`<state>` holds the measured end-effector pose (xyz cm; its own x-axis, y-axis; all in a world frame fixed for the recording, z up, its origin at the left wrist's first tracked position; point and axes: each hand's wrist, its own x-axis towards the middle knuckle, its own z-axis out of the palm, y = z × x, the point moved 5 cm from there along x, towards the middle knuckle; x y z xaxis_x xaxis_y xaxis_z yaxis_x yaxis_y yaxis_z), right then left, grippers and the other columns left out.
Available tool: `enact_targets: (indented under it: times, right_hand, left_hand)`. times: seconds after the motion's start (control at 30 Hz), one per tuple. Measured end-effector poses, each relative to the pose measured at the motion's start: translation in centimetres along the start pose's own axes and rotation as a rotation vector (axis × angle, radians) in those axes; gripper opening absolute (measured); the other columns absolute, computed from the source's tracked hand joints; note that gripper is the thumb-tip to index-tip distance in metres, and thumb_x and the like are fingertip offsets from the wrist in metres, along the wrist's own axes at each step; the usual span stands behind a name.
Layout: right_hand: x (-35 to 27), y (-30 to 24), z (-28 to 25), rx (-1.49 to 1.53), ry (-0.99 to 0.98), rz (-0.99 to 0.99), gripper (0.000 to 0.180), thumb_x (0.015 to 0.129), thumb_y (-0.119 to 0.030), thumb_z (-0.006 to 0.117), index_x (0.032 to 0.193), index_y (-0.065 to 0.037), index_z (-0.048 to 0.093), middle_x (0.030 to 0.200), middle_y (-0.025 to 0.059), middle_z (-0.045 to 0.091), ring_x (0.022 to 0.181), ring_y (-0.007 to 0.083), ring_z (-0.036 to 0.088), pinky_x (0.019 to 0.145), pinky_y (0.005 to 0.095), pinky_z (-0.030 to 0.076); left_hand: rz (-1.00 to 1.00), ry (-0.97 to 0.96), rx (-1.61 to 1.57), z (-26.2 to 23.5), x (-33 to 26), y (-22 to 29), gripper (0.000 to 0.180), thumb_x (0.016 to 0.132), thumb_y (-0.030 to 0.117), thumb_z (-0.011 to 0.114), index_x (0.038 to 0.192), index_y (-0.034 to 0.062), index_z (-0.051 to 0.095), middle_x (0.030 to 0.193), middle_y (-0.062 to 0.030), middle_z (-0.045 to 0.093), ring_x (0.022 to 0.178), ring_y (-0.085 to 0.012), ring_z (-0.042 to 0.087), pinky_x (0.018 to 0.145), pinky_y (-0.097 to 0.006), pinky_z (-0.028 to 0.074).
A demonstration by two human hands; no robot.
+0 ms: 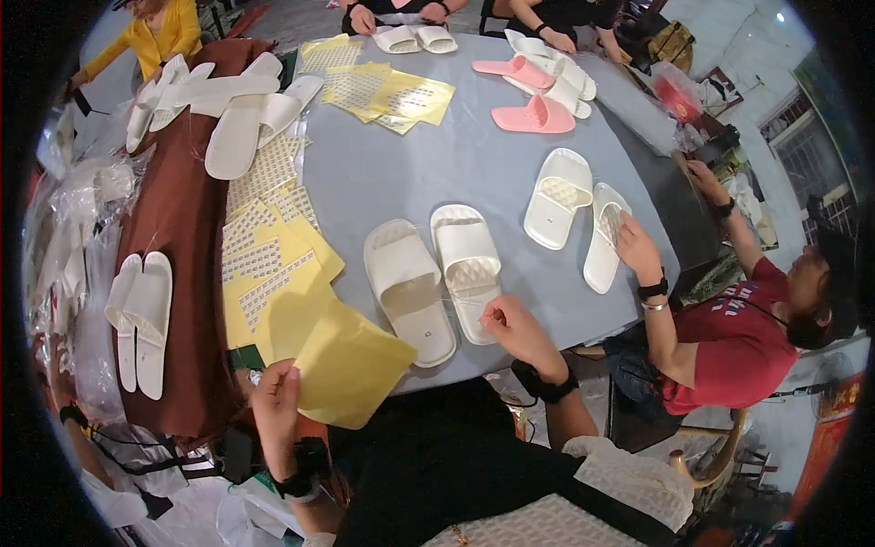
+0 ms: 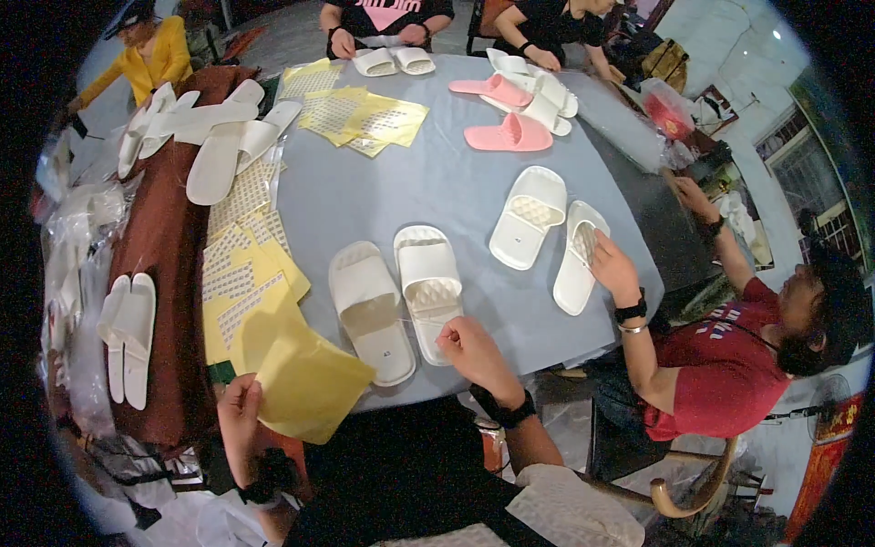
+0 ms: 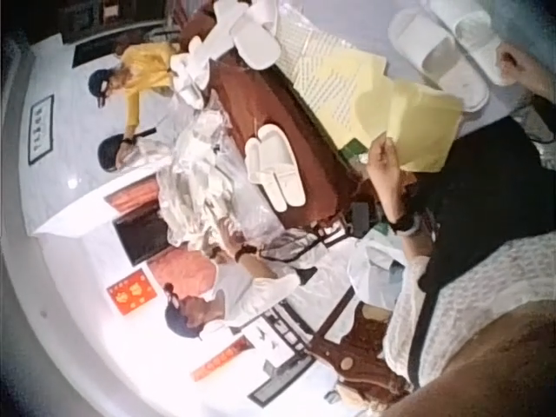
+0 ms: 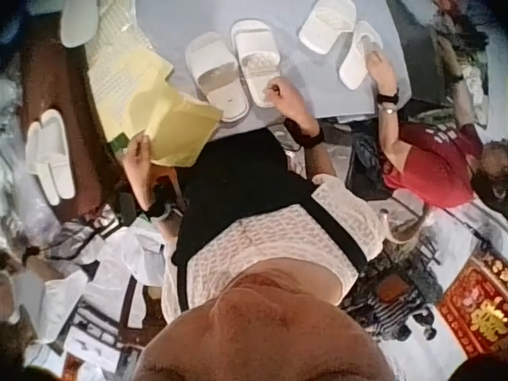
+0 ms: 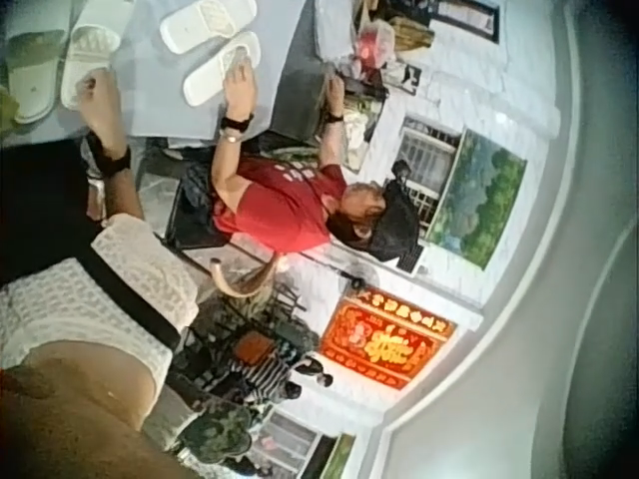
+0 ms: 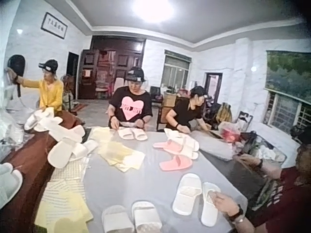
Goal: Applying size stickers to the insoles of white slippers.
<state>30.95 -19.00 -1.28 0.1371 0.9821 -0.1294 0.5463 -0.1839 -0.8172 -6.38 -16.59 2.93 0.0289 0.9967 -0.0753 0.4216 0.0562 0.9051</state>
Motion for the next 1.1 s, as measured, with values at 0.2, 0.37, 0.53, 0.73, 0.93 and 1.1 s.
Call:
enact_targets:
  times: [0.2, 0.37, 0.53, 0.73, 0.93, 1.1]
  right_hand:
    - [0.8, 1.8, -0.1, -0.179, 0.026, 0.101, 0.019, 0.083, -0.022, 0.057, 0.087, -0.003, 0.055, 0.084, 0.0160, 0.061, 0.079, 0.0328, 0.059, 0.068, 0.0414, 0.046]
    - [0.1, 1.3, -1.0, -0.166, 0.254, 0.165, 0.015, 0.084, -0.018, 0.055, 0.088, -0.003, 0.055, 0.085, 0.0166, 0.060, 0.080, 0.0346, 0.059, 0.068, 0.0427, 0.046]
    - [-0.1, -0.6, -0.5, -0.186, 0.304, -0.036, 0.013, 0.085, -0.014, 0.054, 0.090, -0.003, 0.056, 0.084, 0.0152, 0.060, 0.075, 0.0309, 0.059, 0.066, 0.0369, 0.046]
    - [0.8, -3.0, 1.3, -0.226, 0.211, -0.312, 0.019, 0.081, -0.013, 0.060, 0.099, -0.007, 0.062, 0.115, 0.0178, 0.052, 0.104, 0.0350, 0.051, 0.088, 0.0422, 0.040]
    - [3.8, -3.6, 5.2, -0.389, 0.096, -0.383, 0.038, 0.083, -0.027, 0.058, 0.113, -0.004, 0.055, 0.126, 0.0238, 0.038, 0.110, 0.0441, 0.042, 0.090, 0.0510, 0.036]
    - [4.5, -3.6, 6.2, -0.376, 0.068, -0.299, 0.047, 0.084, -0.030, 0.058, 0.117, 0.001, 0.047, 0.115, 0.0230, 0.044, 0.105, 0.0437, 0.044, 0.089, 0.0505, 0.037]
  left_hand:
    - [-0.019, -0.034, -0.090, -1.6, 1.4, 0.5, 0.015, 0.090, 0.010, 0.055, 0.096, -0.0023, 0.060, 0.083, 0.0000, 0.060, 0.080, -0.0073, 0.051, 0.076, -0.021, 0.041]
    - [0.024, 0.142, -0.207, -3.4, 4.1, 1.8, 0.020, 0.093, 0.014, 0.053, 0.099, -0.0042, 0.058, 0.089, -0.0014, 0.059, 0.082, -0.0070, 0.049, 0.075, -0.020, 0.040]
    - [0.174, 0.442, 0.167, -3.6, 7.5, -2.3, 0.038, 0.091, 0.015, 0.053, 0.124, -0.0026, 0.044, 0.114, -0.0146, 0.054, 0.104, -0.0223, 0.051, 0.091, -0.032, 0.039]
    - [0.194, 0.335, 0.574, 4.5, 4.8, -3.3, 0.079, 0.076, 0.005, 0.063, 0.140, -0.0032, 0.018, 0.143, -0.0319, 0.016, 0.133, -0.0457, 0.017, 0.108, -0.047, 0.018]
    - [0.123, -0.109, 0.732, 11.3, -0.2, -3.3, 0.087, 0.072, 0.030, 0.070, 0.140, 0.0017, 0.023, 0.147, -0.0258, 0.008, 0.136, -0.0445, 0.007, 0.104, -0.054, 0.020]
    - [0.222, -0.077, 0.725, 12.3, -0.9, -2.9, 0.077, 0.072, 0.029, 0.070, 0.134, 0.0021, 0.035, 0.145, -0.0267, 0.017, 0.135, -0.0421, 0.015, 0.102, -0.056, 0.021]
